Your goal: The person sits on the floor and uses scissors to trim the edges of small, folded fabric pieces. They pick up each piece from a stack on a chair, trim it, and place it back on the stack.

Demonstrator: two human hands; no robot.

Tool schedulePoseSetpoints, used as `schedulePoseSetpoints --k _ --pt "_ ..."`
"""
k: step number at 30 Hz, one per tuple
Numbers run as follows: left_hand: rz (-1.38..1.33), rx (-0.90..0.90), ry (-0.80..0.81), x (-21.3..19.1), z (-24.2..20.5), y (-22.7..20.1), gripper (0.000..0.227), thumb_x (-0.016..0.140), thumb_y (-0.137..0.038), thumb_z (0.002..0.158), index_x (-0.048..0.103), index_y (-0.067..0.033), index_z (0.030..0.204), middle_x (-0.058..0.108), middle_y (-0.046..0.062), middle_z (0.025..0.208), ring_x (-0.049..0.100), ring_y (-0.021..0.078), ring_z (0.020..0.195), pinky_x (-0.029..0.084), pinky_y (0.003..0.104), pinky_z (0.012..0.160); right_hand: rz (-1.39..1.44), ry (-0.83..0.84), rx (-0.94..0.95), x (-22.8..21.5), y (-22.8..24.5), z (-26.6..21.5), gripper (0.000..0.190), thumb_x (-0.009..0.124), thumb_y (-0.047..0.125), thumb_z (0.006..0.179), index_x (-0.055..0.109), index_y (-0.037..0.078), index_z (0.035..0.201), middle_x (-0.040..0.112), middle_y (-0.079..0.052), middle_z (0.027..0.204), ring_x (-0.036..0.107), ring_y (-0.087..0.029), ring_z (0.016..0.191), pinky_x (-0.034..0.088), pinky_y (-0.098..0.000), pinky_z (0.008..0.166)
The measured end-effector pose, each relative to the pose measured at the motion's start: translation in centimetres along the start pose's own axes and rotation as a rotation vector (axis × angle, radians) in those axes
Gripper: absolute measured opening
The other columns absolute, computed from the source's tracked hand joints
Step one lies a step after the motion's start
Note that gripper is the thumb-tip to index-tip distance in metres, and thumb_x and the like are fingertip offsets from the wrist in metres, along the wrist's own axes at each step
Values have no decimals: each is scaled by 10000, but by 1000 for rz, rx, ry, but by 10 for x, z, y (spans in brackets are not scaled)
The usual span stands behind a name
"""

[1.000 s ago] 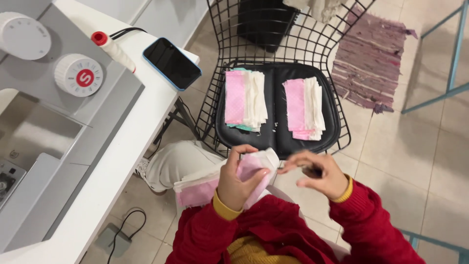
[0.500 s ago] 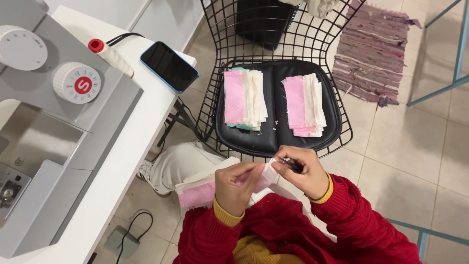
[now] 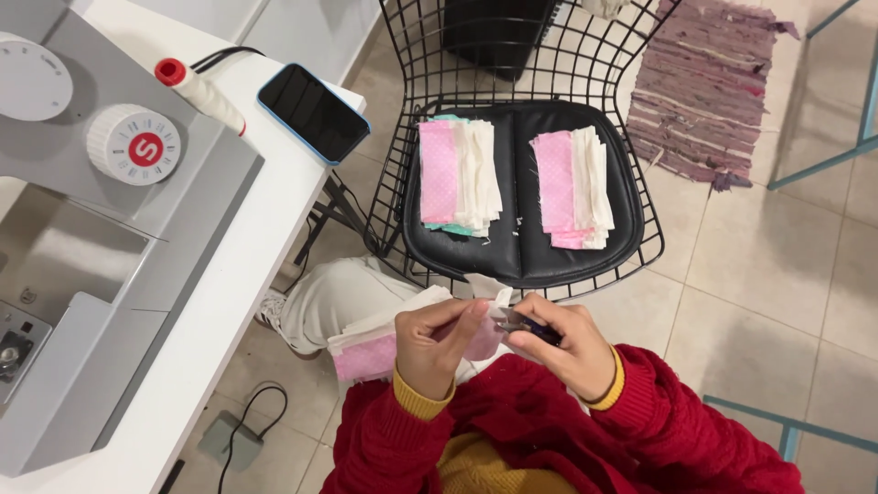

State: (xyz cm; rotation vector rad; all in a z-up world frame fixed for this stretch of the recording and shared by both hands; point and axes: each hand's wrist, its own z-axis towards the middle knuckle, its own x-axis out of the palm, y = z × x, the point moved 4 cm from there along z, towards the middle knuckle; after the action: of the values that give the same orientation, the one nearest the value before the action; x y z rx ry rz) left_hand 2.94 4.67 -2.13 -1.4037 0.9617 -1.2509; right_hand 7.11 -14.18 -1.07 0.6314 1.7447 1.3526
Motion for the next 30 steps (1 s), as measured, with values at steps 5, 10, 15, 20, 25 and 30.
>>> schedulePoseSetpoints --k 5,10,15,20,25,30 --pt "92 38 -3 0 1 1 157 765 -107 941 798 46 952 714 55 716 566 53 628 423 209 549 16 19 -51 0 5 2 167 709 174 923 672 20 975 601 -18 630 505 -71 556 433 -255 514" --pt "103 88 8 3 0 -7 139 747 -75 934 787 30 1015 761 58 809 630 48 687 480 210 587 53 29 -19 -1 4 3 157 699 173 927 674 23 966 591 -7 640 482 -61 568 412 -250 511" --pt "190 135 -9 4 0 -15 121 771 -32 900 796 12 1010 753 60 788 575 53 628 429 213 544 94 59 17 0 -4 4 168 687 177 945 677 9 957 555 9 640 421 -56 574 358 -254 499" --pt "231 136 -24 6 -2 -23 102 773 -19 892 794 5 989 737 68 759 570 56 611 425 216 533 133 108 29 0 -12 5 195 664 205 959 664 12 929 537 27 633 415 -47 577 355 -252 503" --pt "311 259 -51 11 -5 -40 113 773 4 868 769 3 981 765 77 839 688 91 685 528 224 598 181 140 25 1 -19 8 250 645 237 986 640 17 869 504 32 622 400 -55 576 349 -254 518" --pt "329 309 -77 15 -11 -44 141 777 31 846 754 8 983 761 99 878 722 150 738 562 252 644 142 136 -29 0 -15 9 313 625 257 1007 606 22 802 501 22 606 416 -77 569 365 -270 515"
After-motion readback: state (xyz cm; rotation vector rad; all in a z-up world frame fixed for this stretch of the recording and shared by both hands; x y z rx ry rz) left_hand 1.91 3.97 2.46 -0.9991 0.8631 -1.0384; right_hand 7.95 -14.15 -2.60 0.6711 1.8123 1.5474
